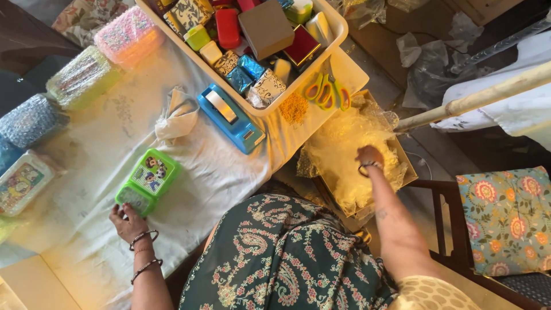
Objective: The recorder cleans a small green box, wraps it in bubble wrap, and places it into a container.
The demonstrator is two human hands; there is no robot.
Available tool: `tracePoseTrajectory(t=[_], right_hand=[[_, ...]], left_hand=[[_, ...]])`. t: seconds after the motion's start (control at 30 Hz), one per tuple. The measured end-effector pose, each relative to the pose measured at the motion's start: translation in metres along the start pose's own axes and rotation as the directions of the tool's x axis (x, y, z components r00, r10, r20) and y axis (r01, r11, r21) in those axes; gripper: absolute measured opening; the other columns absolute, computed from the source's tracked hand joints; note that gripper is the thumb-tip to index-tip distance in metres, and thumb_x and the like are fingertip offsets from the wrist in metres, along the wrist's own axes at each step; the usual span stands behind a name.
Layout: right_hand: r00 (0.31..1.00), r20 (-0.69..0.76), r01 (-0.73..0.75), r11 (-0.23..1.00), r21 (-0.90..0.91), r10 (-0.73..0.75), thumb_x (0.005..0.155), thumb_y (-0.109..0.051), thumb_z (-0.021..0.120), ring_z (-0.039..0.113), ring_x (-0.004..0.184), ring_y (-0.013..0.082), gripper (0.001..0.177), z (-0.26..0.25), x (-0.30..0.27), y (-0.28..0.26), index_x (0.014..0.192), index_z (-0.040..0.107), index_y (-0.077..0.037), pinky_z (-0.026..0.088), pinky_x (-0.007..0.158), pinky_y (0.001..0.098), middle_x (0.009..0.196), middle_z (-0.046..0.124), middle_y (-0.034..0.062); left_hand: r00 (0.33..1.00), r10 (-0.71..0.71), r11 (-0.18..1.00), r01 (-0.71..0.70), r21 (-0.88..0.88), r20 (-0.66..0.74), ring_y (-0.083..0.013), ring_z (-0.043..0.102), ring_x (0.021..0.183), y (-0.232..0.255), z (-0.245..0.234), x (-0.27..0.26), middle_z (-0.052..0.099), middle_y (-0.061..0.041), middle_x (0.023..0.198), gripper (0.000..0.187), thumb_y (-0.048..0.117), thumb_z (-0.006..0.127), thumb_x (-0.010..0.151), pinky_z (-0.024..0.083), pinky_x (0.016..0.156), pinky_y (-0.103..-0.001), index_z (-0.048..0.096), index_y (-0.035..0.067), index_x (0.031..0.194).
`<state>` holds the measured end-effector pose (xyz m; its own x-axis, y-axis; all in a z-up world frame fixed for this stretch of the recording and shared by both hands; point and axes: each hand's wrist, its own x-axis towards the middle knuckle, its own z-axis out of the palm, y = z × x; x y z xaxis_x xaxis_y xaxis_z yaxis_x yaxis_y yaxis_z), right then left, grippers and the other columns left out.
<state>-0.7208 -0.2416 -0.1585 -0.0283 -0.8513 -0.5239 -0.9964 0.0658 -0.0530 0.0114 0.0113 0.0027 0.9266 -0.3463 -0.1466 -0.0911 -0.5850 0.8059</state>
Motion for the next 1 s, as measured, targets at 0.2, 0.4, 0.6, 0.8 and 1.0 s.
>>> tracePoseTrajectory(t=[0.2, 0.4, 0.6, 0.8, 1.0], right_hand=[[0.997, 0.049, -0.07, 0.44, 0.895, 0.059, 0.095, -0.02, 0.072, 0.067, 0.066, 0.0149, 0.023, -0.108, -0.012, -0.023, 0.107, 0.068, -0.001, 0.057, 0.063, 0.0311, 0.088, 0.07, 0.0062], [0.967, 0.079, -0.016, 0.251, 0.968, -0.242, 0.099, -0.023, 0.069, 0.063, 0.061, 0.0066, 0.016, -0.18, -0.06, -0.091, 0.11, 0.066, -0.011, 0.058, 0.062, 0.0266, 0.078, 0.067, -0.0034], [0.948, 0.098, 0.015, 0.348, 0.937, -0.303, 0.1, -0.027, 0.064, 0.068, 0.06, 0.0125, 0.018, -0.204, -0.11, -0.181, 0.108, 0.064, -0.011, 0.059, 0.057, 0.032, 0.075, 0.07, 0.0024], [0.956, 0.017, 0.086, 0.335, 0.938, -0.294, 0.101, -0.023, 0.058, 0.074, 0.067, 0.016, 0.017, -0.194, -0.156, -0.229, 0.105, 0.061, -0.007, 0.063, 0.061, 0.0328, 0.079, 0.073, 0.0056], [0.868, -0.073, 0.305, 0.412, 0.859, -0.491, 0.103, -0.025, 0.062, 0.071, 0.077, 0.0146, 0.021, -0.178, -0.201, -0.237, 0.108, 0.066, -0.005, 0.059, 0.073, 0.0316, 0.089, 0.077, 0.0088]], left_hand=[[0.731, 0.639, 0.75, -0.526, 0.4, -0.238, -0.0378, 0.046, 0.139, 0.034, 0.009, -0.014, 0.058, -0.018, 0.145, 0.064, 0.011, 0.073, 0.091, 0.033, 0.122, -0.052, 0.05, 0.001, 0.149], [0.59, 0.807, 0.585, -0.792, -0.172, 0.029, -0.0277, 0.064, 0.128, 0.132, 0.054, -0.066, 0.065, -0.017, 0.137, 0.043, -0.002, 0.07, 0.095, 0.058, 0.102, -0.037, 0.057, 0.004, 0.135], [0.122, 0.596, 0.752, -0.431, -0.499, 0.793, -0.0256, 0.057, 0.131, 0.211, 0.098, -0.163, 0.054, -0.013, 0.153, 0.087, 0.032, 0.086, 0.083, 0.055, 0.098, -0.043, 0.042, 0.015, 0.155], [-0.066, 0.342, 0.843, -0.419, -0.337, 0.937, -0.0243, 0.05, 0.136, 0.236, 0.13, -0.209, 0.02, -0.013, 0.165, 0.108, 0.043, 0.085, 0.068, 0.064, 0.087, -0.043, 0.03, 0.022, 0.159], [0.099, 0.273, 0.863, -0.464, -0.198, 0.957, -0.0251, 0.073, 0.086, 0.177, 0.178, -0.211, 0.073, -0.018, 0.106, 0.115, 0.043, 0.091, 0.071, 0.06, 0.071, -0.037, 0.022, 0.012, 0.158]])
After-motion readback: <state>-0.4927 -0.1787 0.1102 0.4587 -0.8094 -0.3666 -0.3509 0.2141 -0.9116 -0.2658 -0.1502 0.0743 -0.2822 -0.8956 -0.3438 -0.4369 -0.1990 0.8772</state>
